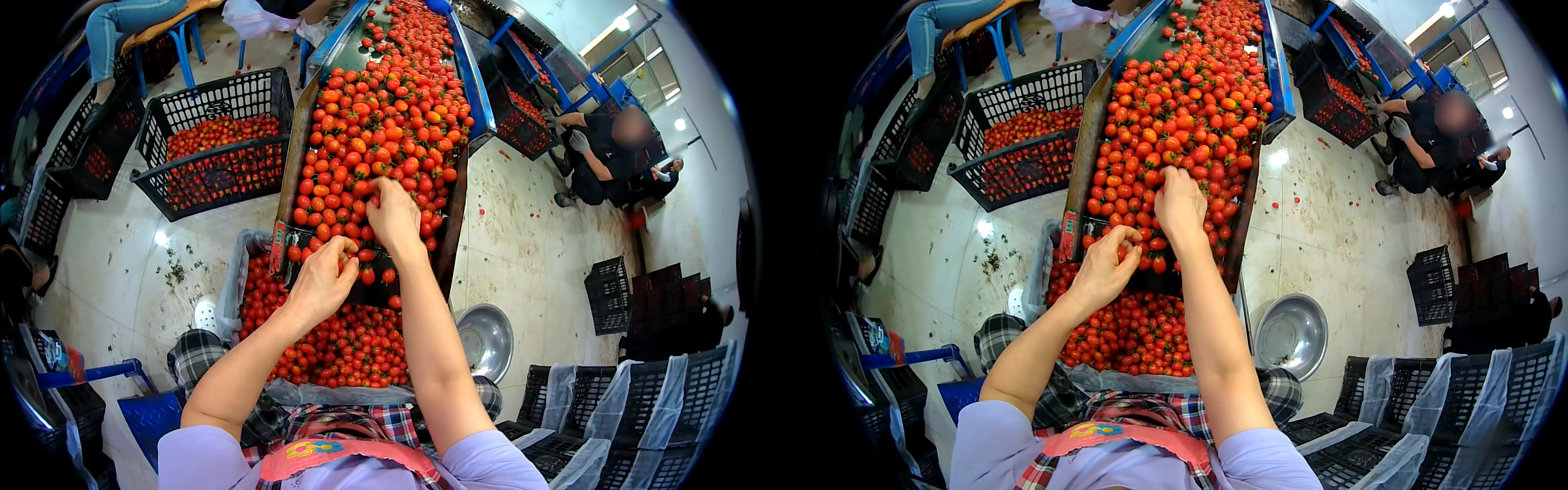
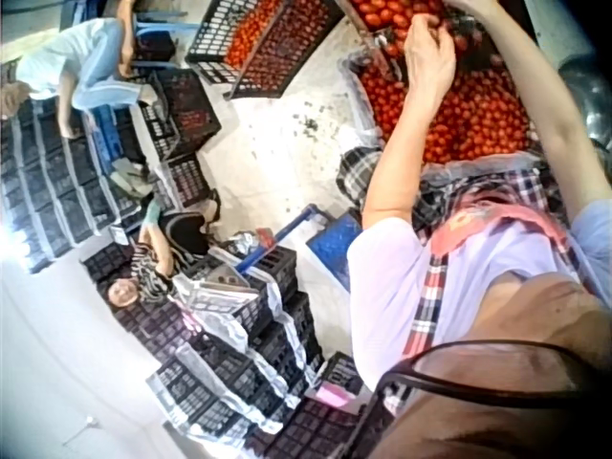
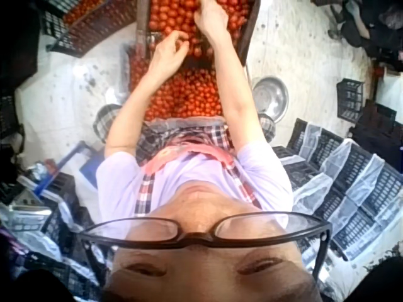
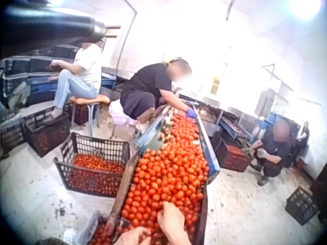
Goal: The person sorts small red tomatoes from a conveyor belt into a plastic crate by hand, occasionally picking out specific tomatoes and moving the crates.
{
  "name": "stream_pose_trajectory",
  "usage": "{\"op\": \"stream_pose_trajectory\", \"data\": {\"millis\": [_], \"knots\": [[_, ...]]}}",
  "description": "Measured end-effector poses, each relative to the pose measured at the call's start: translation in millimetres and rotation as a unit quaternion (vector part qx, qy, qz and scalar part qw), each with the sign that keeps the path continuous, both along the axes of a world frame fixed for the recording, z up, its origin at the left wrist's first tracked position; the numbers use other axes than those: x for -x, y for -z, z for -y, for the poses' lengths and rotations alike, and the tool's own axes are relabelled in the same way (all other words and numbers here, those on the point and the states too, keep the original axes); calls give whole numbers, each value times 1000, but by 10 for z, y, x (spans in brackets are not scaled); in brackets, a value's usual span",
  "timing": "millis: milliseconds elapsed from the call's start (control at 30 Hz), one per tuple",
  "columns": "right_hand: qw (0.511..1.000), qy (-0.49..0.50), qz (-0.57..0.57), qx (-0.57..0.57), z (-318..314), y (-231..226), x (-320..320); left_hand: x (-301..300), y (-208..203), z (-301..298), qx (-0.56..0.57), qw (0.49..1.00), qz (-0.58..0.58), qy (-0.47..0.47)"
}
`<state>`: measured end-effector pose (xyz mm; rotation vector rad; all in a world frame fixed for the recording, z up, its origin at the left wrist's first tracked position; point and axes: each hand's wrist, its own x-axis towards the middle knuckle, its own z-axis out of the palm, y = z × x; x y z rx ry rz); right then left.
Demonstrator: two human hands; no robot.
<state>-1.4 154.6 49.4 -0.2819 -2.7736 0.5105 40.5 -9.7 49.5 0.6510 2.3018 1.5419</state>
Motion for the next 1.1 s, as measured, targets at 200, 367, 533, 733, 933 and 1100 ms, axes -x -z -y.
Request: {"op": "stream_pose_trajectory", "data": {"millis": [200, 367, 533, 733, 933, 1100], "knots": [[865, -57, -13, 499, 220, 45, -689, -64, 44, -47, -29, 983, -178, -40], [793, -90, 47, 600, 144, -153, -830, -50, 71, -11, -3, 989, -146, -2], [957, -42, -107, 266, 101, -238, -247, 56, 8, -41, -223, 947, 222, -62], [990, -19, -57, -126, 213, -56, 592, 62, -74, 19, -405, 817, 406, -53], [991, -60, -98, 63, 294, 3, 143, 56, -175, -18, -411, 793, 416, -173], [873, -87, 0, 481, 533, -184, -577, 129, 107, 66, -456, 772, 441, -39]]}}
